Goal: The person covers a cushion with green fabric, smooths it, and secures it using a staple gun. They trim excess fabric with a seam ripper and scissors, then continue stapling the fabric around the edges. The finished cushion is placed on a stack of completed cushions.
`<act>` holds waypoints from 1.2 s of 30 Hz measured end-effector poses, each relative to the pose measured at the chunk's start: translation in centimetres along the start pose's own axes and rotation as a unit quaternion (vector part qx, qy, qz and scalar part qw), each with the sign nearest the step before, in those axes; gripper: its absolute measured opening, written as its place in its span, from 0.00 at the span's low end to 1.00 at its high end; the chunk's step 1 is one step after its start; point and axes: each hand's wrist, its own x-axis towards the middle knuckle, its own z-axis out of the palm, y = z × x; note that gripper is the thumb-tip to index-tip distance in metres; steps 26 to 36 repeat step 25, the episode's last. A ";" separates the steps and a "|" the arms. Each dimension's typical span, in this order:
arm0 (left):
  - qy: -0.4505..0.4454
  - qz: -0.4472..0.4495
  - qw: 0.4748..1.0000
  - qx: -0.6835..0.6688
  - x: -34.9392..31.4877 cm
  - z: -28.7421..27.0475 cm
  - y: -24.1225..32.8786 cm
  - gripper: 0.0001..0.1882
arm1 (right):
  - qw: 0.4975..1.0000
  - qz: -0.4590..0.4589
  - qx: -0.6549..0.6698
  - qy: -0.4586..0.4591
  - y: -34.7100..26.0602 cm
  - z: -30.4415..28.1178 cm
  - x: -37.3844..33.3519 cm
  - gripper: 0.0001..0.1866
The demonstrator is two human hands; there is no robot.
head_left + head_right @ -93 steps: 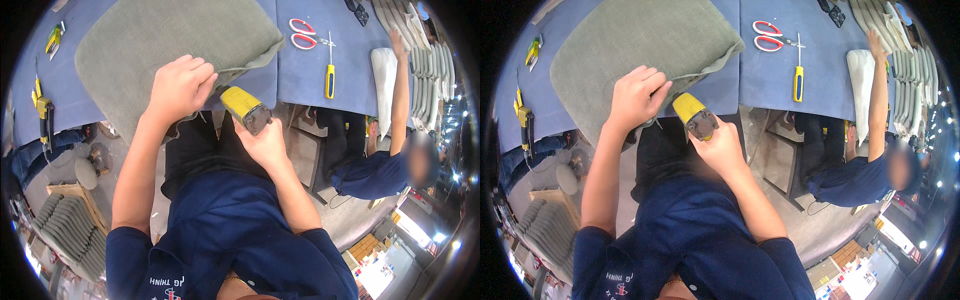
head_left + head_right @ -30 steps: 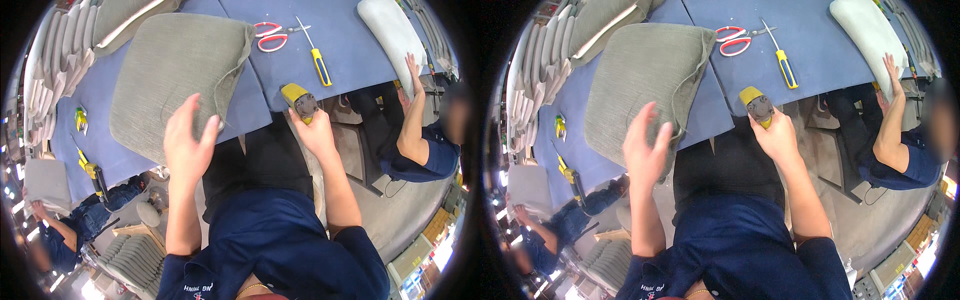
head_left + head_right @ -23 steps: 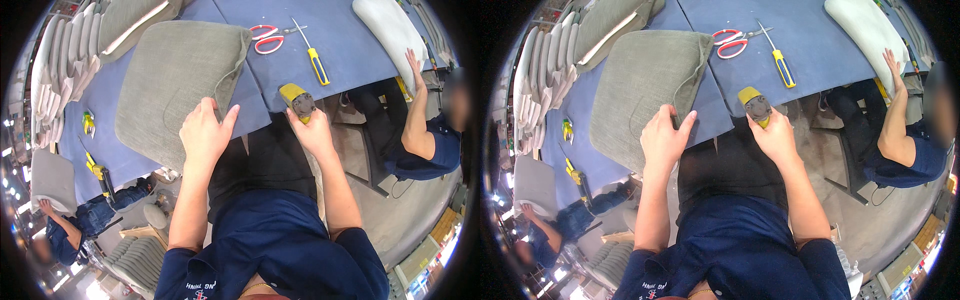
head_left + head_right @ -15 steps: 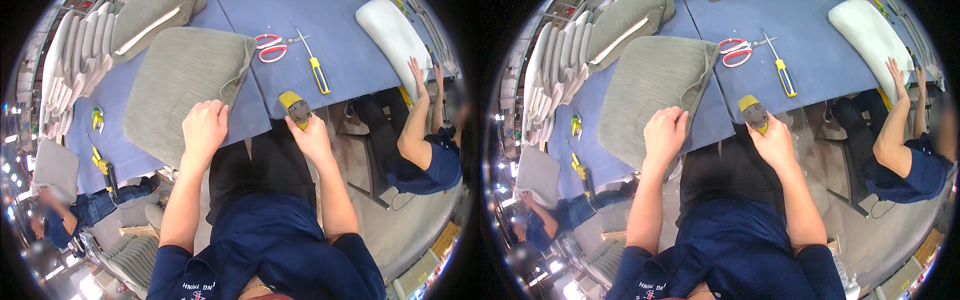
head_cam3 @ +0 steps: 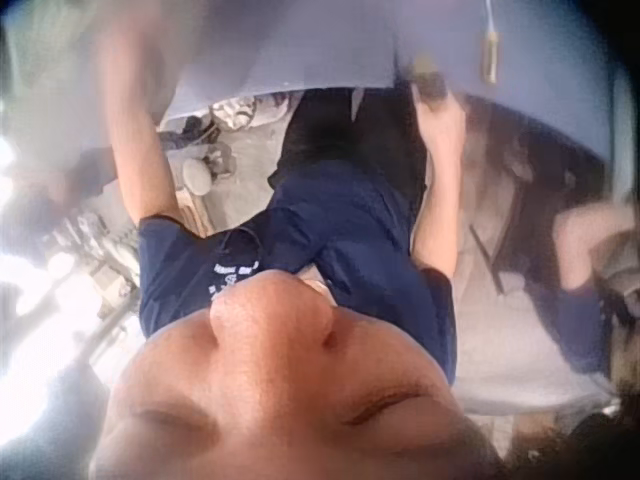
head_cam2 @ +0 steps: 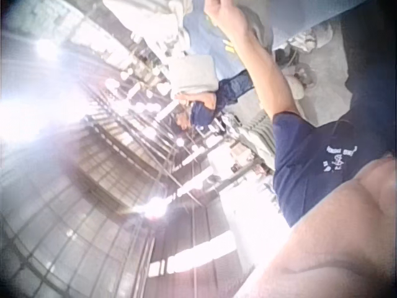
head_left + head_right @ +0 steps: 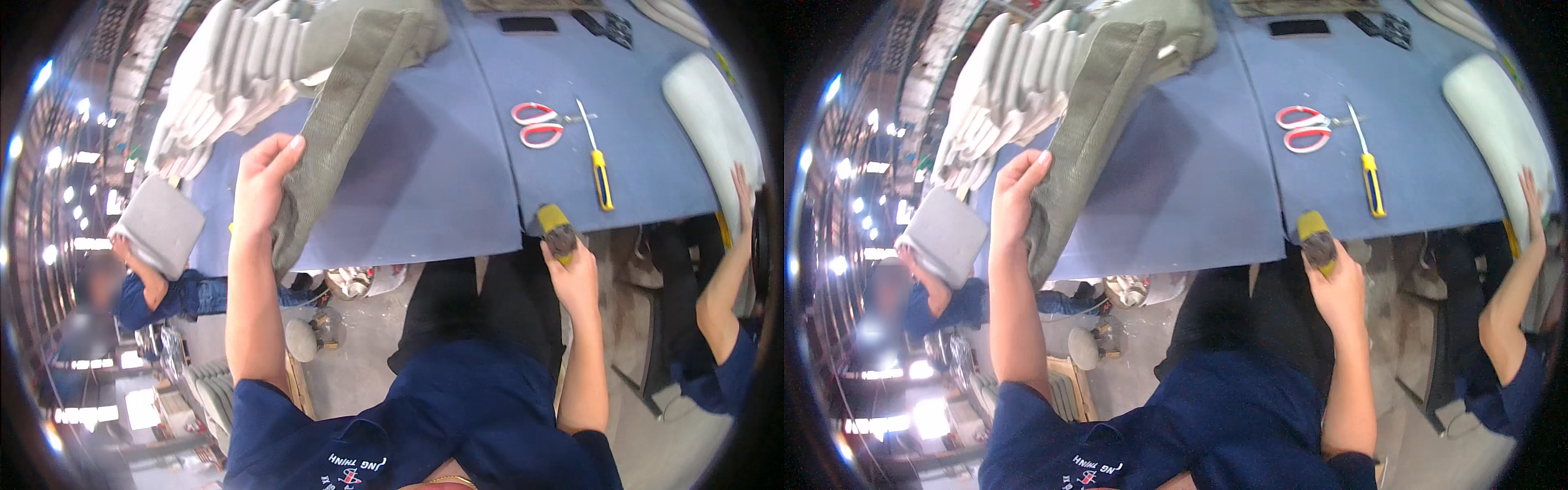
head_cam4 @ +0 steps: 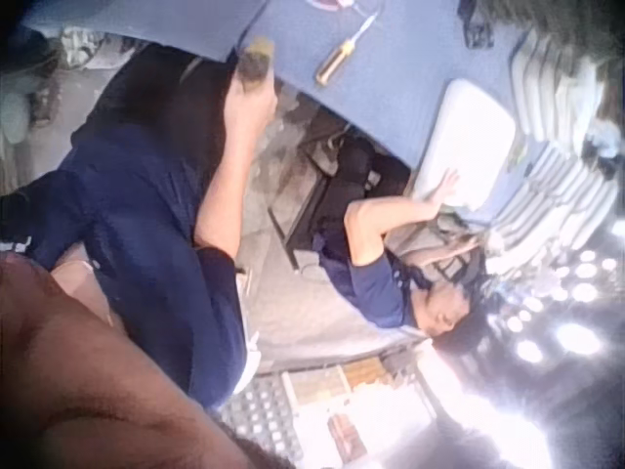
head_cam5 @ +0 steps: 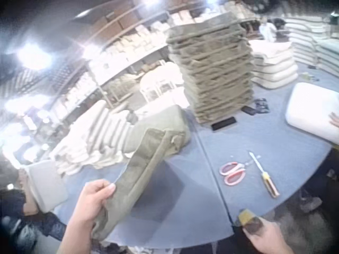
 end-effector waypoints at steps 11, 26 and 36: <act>0.088 -0.014 0.995 -0.038 4.4 -7.3 1.9 0.10 | 0.998 0.026 0.057 0.005 1.1 1.3 -0.9 0.17; -0.098 0.136 0.954 0.248 -5.6 18.9 -10.1 0.08 | 0.999 0.044 0.010 -0.022 0.5 1.1 0.0 0.19; -0.098 0.136 0.954 0.248 -5.6 18.9 -10.1 0.08 | 0.999 0.044 0.010 -0.022 0.5 1.1 0.0 0.19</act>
